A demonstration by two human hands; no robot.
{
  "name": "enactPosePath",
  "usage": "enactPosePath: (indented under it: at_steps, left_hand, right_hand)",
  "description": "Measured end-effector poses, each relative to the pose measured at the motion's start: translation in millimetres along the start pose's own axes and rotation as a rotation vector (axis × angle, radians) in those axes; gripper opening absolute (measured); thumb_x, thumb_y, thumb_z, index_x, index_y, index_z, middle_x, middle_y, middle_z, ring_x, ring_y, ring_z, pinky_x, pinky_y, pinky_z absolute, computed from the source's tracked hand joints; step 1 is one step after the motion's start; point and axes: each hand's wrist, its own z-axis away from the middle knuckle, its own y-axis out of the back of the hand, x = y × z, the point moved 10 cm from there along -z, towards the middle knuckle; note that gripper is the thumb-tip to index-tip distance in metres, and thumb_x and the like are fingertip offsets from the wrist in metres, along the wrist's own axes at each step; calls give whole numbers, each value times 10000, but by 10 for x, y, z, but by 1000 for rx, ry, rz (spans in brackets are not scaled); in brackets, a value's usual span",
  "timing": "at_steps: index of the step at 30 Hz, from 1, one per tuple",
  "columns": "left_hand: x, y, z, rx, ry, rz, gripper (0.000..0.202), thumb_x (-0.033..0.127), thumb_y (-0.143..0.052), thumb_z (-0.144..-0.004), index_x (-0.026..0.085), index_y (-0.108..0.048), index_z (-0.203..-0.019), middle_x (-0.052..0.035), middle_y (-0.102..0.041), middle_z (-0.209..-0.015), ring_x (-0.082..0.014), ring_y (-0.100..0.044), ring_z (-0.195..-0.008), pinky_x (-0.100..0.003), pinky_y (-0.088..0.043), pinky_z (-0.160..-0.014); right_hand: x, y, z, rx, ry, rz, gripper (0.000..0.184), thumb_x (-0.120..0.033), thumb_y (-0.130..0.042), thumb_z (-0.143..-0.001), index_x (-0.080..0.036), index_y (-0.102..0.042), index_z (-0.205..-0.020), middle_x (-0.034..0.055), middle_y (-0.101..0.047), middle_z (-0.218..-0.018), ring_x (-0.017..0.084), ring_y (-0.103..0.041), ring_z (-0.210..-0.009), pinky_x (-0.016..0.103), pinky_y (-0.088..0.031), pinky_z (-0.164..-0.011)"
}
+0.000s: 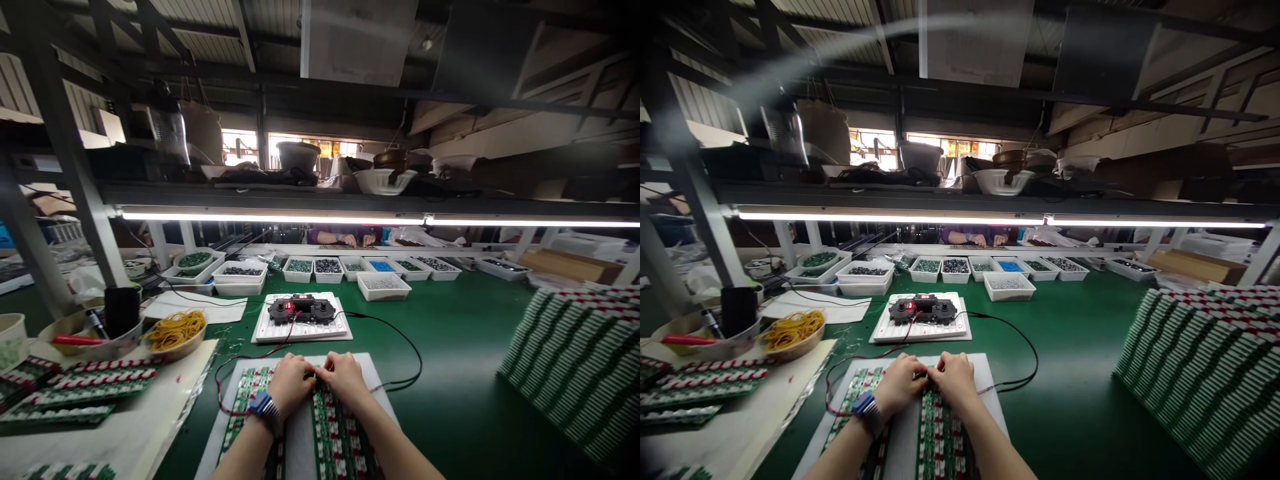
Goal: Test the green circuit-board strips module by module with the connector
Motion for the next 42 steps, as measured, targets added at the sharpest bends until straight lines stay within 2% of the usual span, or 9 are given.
enactPosePath:
  at_steps: [8, 12, 20, 24, 35, 42]
  left_hand:
    - [-14, -21, -9, 0, 11, 1, 242, 276, -569, -803, 250, -756, -954, -49, -705, -965, -254, -552, -1004, -339, -416, -880]
    - [-43, -69, -7, -4, 39, 28, 267, 280, -578, -785, 259, -753, -986, -49, -714, -998, -264, -551, -1041, -360, -414, -925]
    - [-24, -36, 20, -17, 84, 85, 330, 299, -588, -778, 275, -746, -1066, -83, -708, -1091, -325, -522, -1115, -459, -407, -966]
    - [-33, -48, 20, 0, 87, 95, 337, 305, -588, -770, 265, -749, -1063, -104, -695, -1099, -333, -523, -1125, -481, -401, -984]
    - [-65, -46, 0, 31, 80, 71, 290, 324, -593, -791, 295, -757, -1028, -73, -698, -1032, -298, -544, -1069, -430, -416, -961]
    - [-21, -19, 25, 17, 74, 25, 290, 314, -591, -799, 289, -754, -1038, -64, -697, -1033, -269, -536, -1074, -386, -414, -956]
  right_hand:
    - [21, 34, 12, 35, 45, 5, 215, -312, -597, -868, -216, -733, -732, 44, -732, -795, 221, -596, -871, 262, -356, -712]
    - [72, -39, -14, -1, 68, -13, 197, -262, -584, -843, -220, -737, -725, 38, -733, -789, 221, -610, -863, 264, -376, -727]
    - [255, -238, -182, -6, 157, -86, 289, -392, -510, -822, -285, -707, -640, 39, -727, -731, 260, -633, -797, 297, -419, -692]
    - [275, -240, -201, -19, 149, -81, 311, -412, -482, -822, -292, -685, -619, 48, -727, -725, 274, -637, -801, 310, -438, -709]
    - [231, -235, -169, -30, 160, -61, 295, -323, -477, -877, -241, -681, -680, 29, -718, -743, 231, -640, -790, 276, -406, -720]
    - [206, -186, -160, -71, 58, -18, 214, -270, -546, -853, -226, -708, -720, 28, -736, -807, 233, -626, -882, 267, -378, -726]
